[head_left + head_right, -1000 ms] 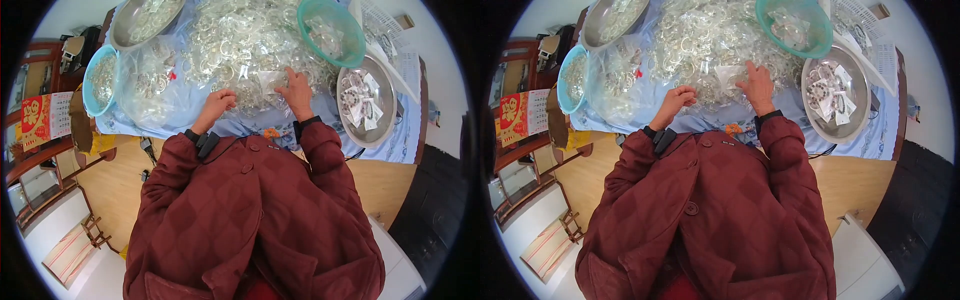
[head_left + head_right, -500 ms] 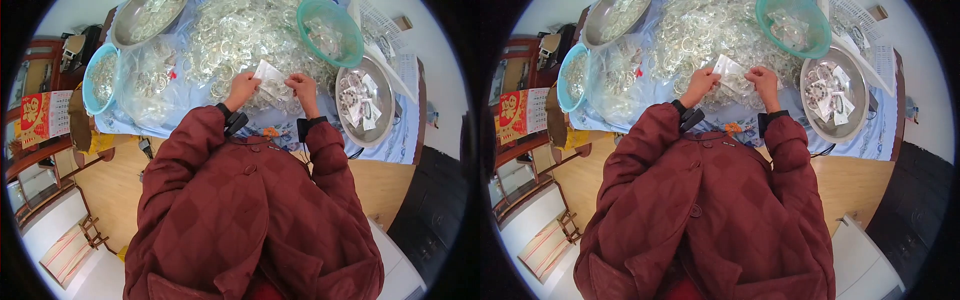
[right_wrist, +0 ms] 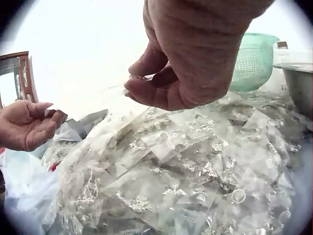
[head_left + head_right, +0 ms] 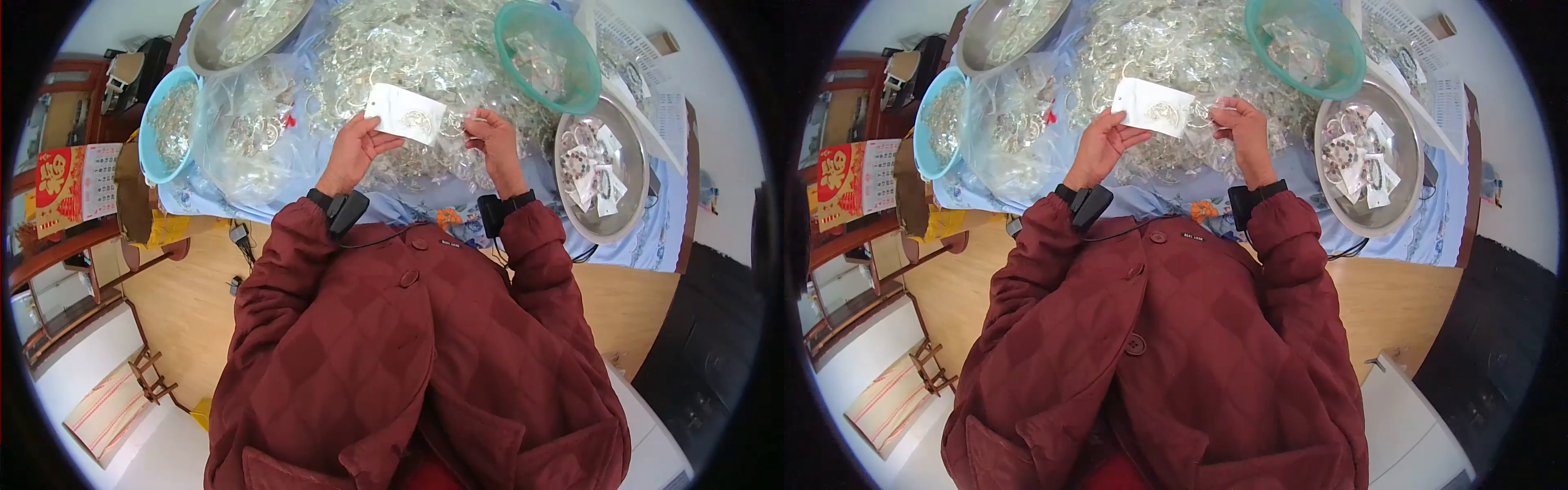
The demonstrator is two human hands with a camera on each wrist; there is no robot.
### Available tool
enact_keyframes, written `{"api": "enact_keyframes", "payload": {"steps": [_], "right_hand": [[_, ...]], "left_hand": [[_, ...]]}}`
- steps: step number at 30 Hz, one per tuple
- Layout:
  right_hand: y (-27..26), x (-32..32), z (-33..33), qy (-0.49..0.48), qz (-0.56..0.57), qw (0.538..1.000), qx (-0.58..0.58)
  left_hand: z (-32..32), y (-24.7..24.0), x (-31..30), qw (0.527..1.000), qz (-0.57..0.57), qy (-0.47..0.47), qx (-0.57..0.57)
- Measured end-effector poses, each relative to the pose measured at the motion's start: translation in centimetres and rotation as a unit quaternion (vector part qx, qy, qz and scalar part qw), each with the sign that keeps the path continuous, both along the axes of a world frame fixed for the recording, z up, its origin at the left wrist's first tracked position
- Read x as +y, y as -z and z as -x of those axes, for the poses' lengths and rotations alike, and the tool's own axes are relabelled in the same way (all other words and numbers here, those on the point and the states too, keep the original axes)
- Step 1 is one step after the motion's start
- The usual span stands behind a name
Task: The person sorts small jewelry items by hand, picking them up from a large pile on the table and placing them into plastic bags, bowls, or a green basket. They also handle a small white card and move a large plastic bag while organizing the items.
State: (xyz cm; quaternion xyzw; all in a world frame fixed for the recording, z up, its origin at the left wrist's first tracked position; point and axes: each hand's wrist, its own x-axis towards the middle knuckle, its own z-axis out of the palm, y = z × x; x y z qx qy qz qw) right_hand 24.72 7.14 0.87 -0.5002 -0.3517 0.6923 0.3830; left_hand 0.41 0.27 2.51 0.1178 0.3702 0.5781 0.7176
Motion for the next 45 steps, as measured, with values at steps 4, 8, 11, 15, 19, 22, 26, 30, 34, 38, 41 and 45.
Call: {"api": "enact_keyframes", "payload": {"steps": [4, 8, 11, 15, 19, 22, 26, 30, 34, 38, 41, 45], "right_hand": [[-0.5, 0.1, 1.0, -0.011, -0.005, 1.000, 0.010], [-0.6, 0.3, 1.8, -0.007, 0.000, 1.000, 0.013], [-0.1, 0.4, 2.2, -0.018, -0.002, 0.999, 0.043], [0.0, 0.5, 2.6, -0.033, 0.001, 0.999, 0.007], [0.2, 0.4, 3.1, -0.014, 0.005, 1.000, -0.024], [0.9, 0.4, 2.7, 0.006, -0.001, 1.000, -0.017], [2.2, 0.8, 2.1, 0.007, -0.007, 1.000, -0.008], [2.9, 0.8, 1.7, 0.017, 0.012, 1.000, 0.017], [2.7, 0.7, 2.3, 0.010, 0.014, 1.000, 0.011], [2.4, 0.5, 2.9, -0.007, 0.033, 0.999, 0.006], [2.5, 0.0, 3.0, -0.016, 0.039, 0.999, 0.005], [3.0, -0.2, 3.2, -0.028, 0.042, 0.999, 0.000]], "left_hand": [[1.6, -0.3, -1.0, 0.999, 0.006, -0.031, 0.011], [2.8, 0.1, -2.1, 0.998, 0.002, -0.058, 0.013], [3.8, 0.1, -3.1, 0.997, 0.001, -0.074, 0.021], [4.4, 0.5, -3.9, 0.996, -0.005, -0.089, 0.021], [5.1, 0.6, -4.5, 0.994, -0.004, -0.102, 0.024], [4.5, 0.7, -4.4, 0.994, 0.001, -0.109, 0.019], [6.4, 0.2, -6.0, 0.989, 0.018, -0.142, 0.030], [9.7, 2.5, -8.0, 0.970, 0.010, -0.241, 0.028], [11.1, 3.5, -8.9, 0.927, -0.015, -0.373, 0.048], [10.2, 4.1, -7.6, 0.871, 0.015, -0.285, 0.399], [10.4, 4.8, -7.3, 0.529, -0.076, -0.129, 0.835], [11.3, 3.8, -7.3, 0.373, -0.054, -0.025, 0.926]]}}
